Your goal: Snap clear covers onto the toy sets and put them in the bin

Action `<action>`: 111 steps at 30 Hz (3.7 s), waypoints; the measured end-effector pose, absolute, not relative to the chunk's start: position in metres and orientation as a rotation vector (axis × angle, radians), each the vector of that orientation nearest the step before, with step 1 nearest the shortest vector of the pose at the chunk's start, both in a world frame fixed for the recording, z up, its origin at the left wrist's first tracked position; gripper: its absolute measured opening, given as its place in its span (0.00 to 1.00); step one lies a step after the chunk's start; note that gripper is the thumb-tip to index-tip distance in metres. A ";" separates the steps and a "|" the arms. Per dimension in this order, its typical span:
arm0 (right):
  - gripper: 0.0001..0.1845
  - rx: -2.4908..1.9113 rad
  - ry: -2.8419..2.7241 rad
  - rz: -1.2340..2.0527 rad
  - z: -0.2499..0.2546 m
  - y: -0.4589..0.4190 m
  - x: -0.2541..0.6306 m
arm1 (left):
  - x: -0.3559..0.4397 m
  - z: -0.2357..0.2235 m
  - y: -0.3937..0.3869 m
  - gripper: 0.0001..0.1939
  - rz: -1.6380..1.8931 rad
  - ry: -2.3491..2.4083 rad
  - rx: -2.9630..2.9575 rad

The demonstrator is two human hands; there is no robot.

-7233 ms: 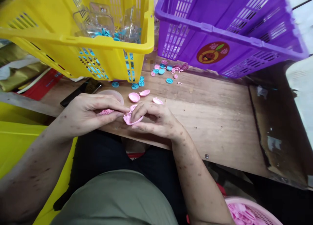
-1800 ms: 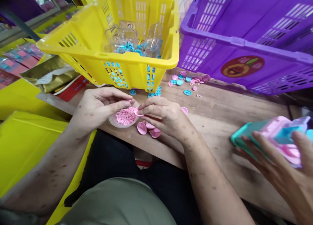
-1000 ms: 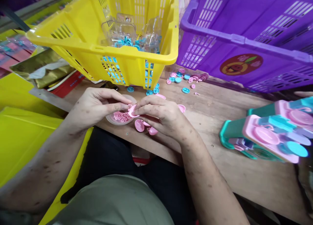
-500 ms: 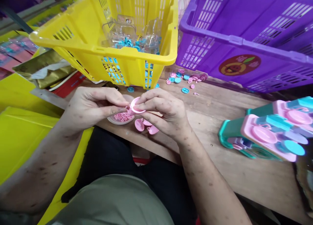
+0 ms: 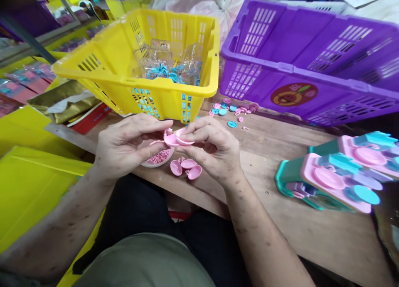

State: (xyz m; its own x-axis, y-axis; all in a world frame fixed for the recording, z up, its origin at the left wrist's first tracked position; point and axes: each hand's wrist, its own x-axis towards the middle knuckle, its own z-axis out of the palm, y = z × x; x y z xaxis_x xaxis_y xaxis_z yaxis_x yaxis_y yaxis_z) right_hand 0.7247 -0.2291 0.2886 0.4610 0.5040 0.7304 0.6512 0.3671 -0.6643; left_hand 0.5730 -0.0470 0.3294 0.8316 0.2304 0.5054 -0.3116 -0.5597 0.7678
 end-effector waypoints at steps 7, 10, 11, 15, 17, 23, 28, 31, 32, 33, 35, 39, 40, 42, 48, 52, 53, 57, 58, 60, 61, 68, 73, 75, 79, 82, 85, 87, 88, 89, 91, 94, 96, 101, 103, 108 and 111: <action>0.14 -1.182 -1.165 -0.066 0.286 -0.227 0.721 | 0.572 0.330 -0.036 0.13 0.771 -0.141 2.091; 0.16 -1.222 -1.161 -0.043 0.287 -0.228 0.720 | 0.571 0.334 -0.036 0.15 0.784 -0.272 2.080; 0.16 -1.219 -1.172 -0.033 0.288 -0.229 0.721 | 0.571 0.335 -0.036 0.16 0.792 -0.317 2.076; 0.11 -1.247 -1.260 -0.009 0.288 -0.231 0.730 | 0.573 0.340 -0.027 0.22 0.687 -0.229 2.168; 0.07 -1.375 -1.304 -0.039 0.283 -0.232 0.738 | 0.572 0.338 -0.016 0.32 0.618 -0.059 2.257; 0.04 -1.844 -1.445 0.092 0.259 -0.235 0.755 | 0.564 0.310 0.004 0.09 0.325 0.085 2.852; 0.06 -1.868 -1.570 0.121 0.261 -0.237 0.753 | 0.568 0.288 -0.005 0.07 0.395 0.058 2.967; 0.06 -1.823 -1.541 -0.019 0.267 -0.239 0.754 | 0.571 0.287 -0.003 0.11 0.433 0.021 2.923; 0.06 -1.797 -1.537 -0.058 0.268 -0.239 0.754 | 0.570 0.288 -0.002 0.10 0.424 0.004 2.912; 0.07 -1.770 -1.544 -0.081 0.269 -0.239 0.755 | 0.570 0.290 -0.001 0.10 0.407 -0.010 2.911; 0.08 -1.724 -1.594 -0.080 0.269 -0.238 0.756 | 0.568 0.293 0.000 0.08 0.363 -0.027 2.934; 0.04 -1.693 -1.651 0.056 0.266 -0.238 0.756 | 0.567 0.291 0.002 0.04 0.271 -0.046 3.036; 0.02 -1.705 -1.628 0.102 0.266 -0.239 0.756 | 0.568 0.289 0.002 0.04 0.259 -0.055 3.050; 0.04 -1.746 -1.585 0.152 0.266 -0.241 0.755 | 0.569 0.289 0.001 0.04 0.240 -0.074 3.048; 0.09 -1.690 -1.658 -0.019 0.274 -0.240 0.751 | 0.568 0.310 -0.002 0.15 0.212 -0.085 2.846; 0.07 -1.508 -1.626 -0.097 0.278 -0.237 0.747 | 0.563 0.323 -0.007 0.14 0.328 -0.036 2.650; 0.06 -1.463 -1.613 -0.103 0.279 -0.236 0.745 | 0.562 0.325 -0.009 0.12 0.403 -0.009 2.570; 0.03 -1.370 -1.567 -0.076 0.283 -0.234 0.737 | 0.559 0.329 -0.022 0.06 0.619 0.121 2.132; 0.03 -1.362 -1.553 -0.059 0.284 -0.234 0.735 | 0.559 0.330 -0.026 0.05 0.619 0.140 2.043; 0.03 -1.338 -1.527 -0.024 0.284 -0.233 0.734 | 0.559 0.331 -0.033 0.05 0.562 0.157 1.925; 0.03 -1.325 -1.516 -0.008 0.284 -0.233 0.733 | 0.560 0.331 -0.036 0.05 0.526 0.161 1.883; 0.04 -1.247 -1.510 0.025 0.282 -0.231 0.731 | 0.564 0.327 -0.045 0.13 0.483 0.286 1.687; 0.04 -1.238 -1.482 0.047 0.281 -0.231 0.730 | 0.560 0.326 -0.046 0.15 0.317 0.316 1.586; 0.05 -1.233 -1.490 0.043 0.281 -0.231 0.730 | 0.558 0.325 -0.046 0.20 0.273 0.325 1.567; 0.04 -1.250 -1.511 0.038 0.281 -0.231 0.730 | 0.557 0.324 -0.046 0.18 0.303 0.369 1.608; 0.03 -1.250 -1.519 0.047 0.282 -0.231 0.730 | 0.558 0.321 -0.046 0.17 0.350 0.380 1.635; 0.03 -1.247 -1.528 0.050 0.283 -0.230 0.730 | 0.557 0.319 -0.046 0.14 0.377 0.361 1.606; 0.03 -1.248 -1.540 0.045 0.284 -0.230 0.730 | 0.555 0.320 -0.047 0.16 0.335 0.355 1.562; 0.03 -1.249 -1.546 0.045 0.284 -0.230 0.731 | 0.554 0.320 -0.047 0.18 0.304 0.360 1.543; 0.03 -1.251 -1.553 0.045 0.285 -0.231 0.731 | 0.553 0.321 -0.047 0.20 0.273 0.369 1.532; 0.04 -1.256 -1.569 0.051 0.286 -0.231 0.731 | 0.551 0.322 -0.047 0.20 0.248 0.384 1.529; 0.04 -1.255 -1.588 0.061 0.287 -0.231 0.731 | 0.551 0.319 -0.046 0.15 0.285 0.382 1.519; 0.03 -1.237 -1.590 0.061 0.288 -0.230 0.731 | 0.552 0.316 -0.046 0.14 0.333 0.374 1.495; 0.03 -1.256 -1.604 0.066 0.288 -0.231 0.730 | 0.556 0.310 -0.052 0.19 0.481 0.387 1.411; 0.04 -1.286 -1.615 0.074 0.288 -0.232 0.730 | 0.557 0.310 -0.056 0.19 0.446 0.396 1.345; 0.04 -1.283 -1.615 0.073 0.283 -0.233 0.729 | 0.562 0.310 -0.063 0.21 0.301 0.432 1.178; 0.03 -1.250 -1.623 0.067 0.283 -0.232 0.728 | 0.564 0.309 -0.064 0.21 0.293 0.429 1.100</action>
State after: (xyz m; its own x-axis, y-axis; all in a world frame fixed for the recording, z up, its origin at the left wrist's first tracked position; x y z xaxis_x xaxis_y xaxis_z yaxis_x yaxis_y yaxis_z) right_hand 0.7279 -0.2320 0.2834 0.0826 0.7342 0.6739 0.6763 0.4554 -0.5790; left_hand 0.5640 -0.0636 0.3085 0.8809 0.4342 -0.1885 -0.0175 0.4279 0.9037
